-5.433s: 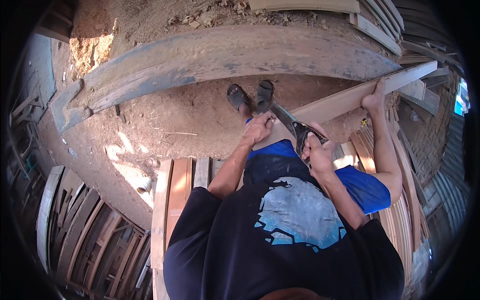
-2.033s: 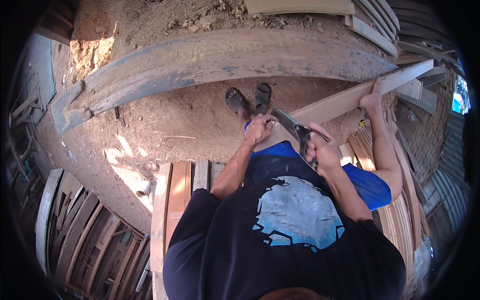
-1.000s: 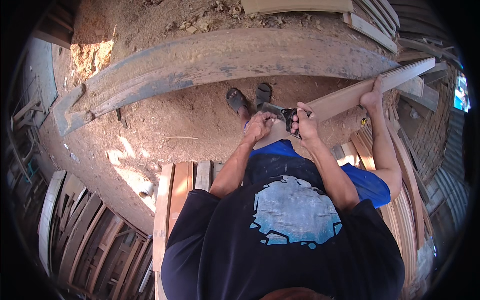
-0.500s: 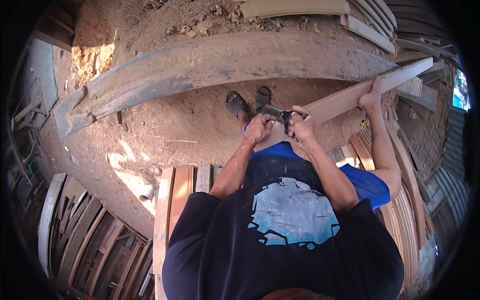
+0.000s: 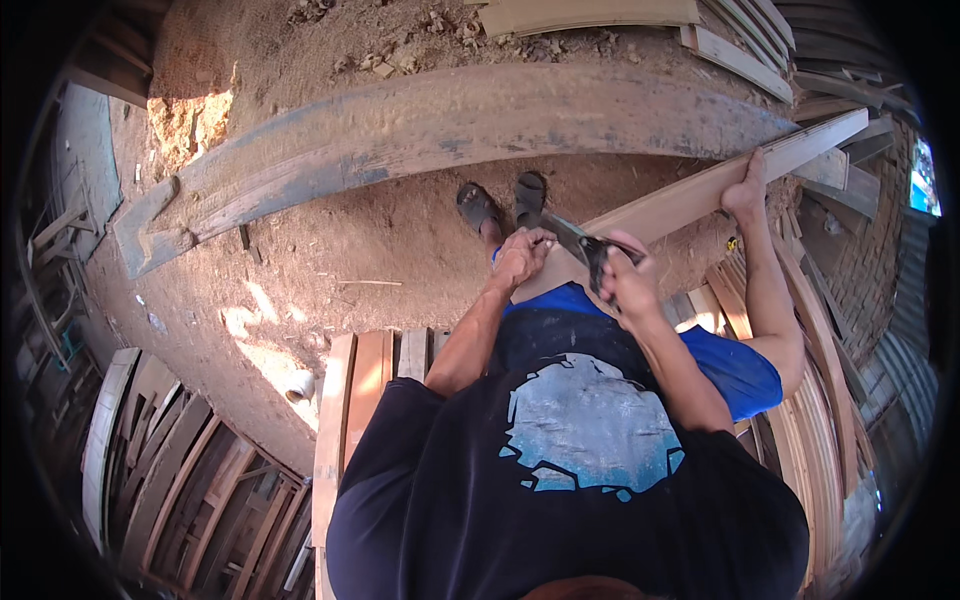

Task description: The person uses a hand saw to cut a long wooden plank into smaller pieces. They repeatedly position the plank, saw through it, and set the cut pieces aside on a pile of wood scraps.

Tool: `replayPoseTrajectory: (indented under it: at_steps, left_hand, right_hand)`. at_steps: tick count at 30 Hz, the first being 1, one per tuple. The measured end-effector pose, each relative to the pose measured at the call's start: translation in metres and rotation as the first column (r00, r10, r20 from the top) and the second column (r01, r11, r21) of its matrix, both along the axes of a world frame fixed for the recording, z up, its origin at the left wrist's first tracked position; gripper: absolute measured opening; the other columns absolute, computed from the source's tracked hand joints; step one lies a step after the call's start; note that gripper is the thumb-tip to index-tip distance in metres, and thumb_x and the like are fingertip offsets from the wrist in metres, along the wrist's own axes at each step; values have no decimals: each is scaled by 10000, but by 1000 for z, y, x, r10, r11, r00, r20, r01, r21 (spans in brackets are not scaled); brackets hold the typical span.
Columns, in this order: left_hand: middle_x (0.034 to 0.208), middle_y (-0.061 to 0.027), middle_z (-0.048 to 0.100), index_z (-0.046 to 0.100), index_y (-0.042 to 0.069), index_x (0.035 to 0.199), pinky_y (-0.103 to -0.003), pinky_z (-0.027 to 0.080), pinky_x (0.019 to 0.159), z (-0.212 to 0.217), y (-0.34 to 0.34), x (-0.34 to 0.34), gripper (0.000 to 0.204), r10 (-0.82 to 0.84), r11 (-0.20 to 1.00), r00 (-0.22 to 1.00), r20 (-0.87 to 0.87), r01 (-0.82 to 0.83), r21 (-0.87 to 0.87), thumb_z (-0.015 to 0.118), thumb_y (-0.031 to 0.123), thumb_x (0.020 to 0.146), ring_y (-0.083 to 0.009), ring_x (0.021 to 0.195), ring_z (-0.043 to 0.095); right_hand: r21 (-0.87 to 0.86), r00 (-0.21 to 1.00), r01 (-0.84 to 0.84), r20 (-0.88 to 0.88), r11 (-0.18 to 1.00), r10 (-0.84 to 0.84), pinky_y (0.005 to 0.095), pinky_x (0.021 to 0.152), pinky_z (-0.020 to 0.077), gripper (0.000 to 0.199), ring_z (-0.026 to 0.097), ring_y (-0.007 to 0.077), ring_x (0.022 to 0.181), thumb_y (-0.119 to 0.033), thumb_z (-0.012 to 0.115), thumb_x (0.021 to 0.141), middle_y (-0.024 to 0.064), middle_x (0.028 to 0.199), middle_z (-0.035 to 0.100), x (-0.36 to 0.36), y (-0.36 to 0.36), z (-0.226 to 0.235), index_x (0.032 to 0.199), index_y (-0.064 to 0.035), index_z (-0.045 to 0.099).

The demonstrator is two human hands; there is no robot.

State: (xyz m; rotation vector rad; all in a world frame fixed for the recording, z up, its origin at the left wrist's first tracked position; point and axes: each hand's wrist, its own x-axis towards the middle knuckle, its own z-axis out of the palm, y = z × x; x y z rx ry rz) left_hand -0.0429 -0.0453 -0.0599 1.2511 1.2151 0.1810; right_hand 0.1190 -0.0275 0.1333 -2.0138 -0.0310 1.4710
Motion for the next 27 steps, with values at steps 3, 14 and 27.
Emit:
replayPoseTrajectory:
  at_steps: [3, 14, 27]
  left_hand:
    - [1050, -143, 673, 736, 124, 1140, -403, 500, 924, -3, 1, -1, 249, -8, 999, 1000, 20, 9, -47, 648, 218, 927, -303, 1021, 658]
    - [1070, -144, 677, 743, 149, 1138, -403, 494, 952, -6, 0, 3, 247, -11, 999, 1000, -27, 9, -41, 660, 228, 919, -306, 1067, 654]
    - [1049, -145, 676, 726, 166, 1138, -392, 483, 948, -6, 5, 6, 235, -18, 1000, 1000, 15, 18, 0, 624, 221, 933, -332, 1053, 640]
  right_hand:
    - [56, 1000, 23, 11, 998, -23, 277, 406, 402, 354, 449, 93, 475, -80, 548, 998, 29, 728, 513, 9, -19, 69, 1341, -23, 479]
    - [-81, 999, 40, 8, 996, -39, 278, 403, 414, 318, 463, 93, 474, -96, 567, 988, 24, 701, 531, 9, 16, -71, 1296, -48, 506]
    - [87, 997, 26, 67, 996, -31, 263, 411, 428, 376, 466, 85, 461, -71, 541, 996, 32, 688, 511, 5, -20, 76, 1361, -21, 467]
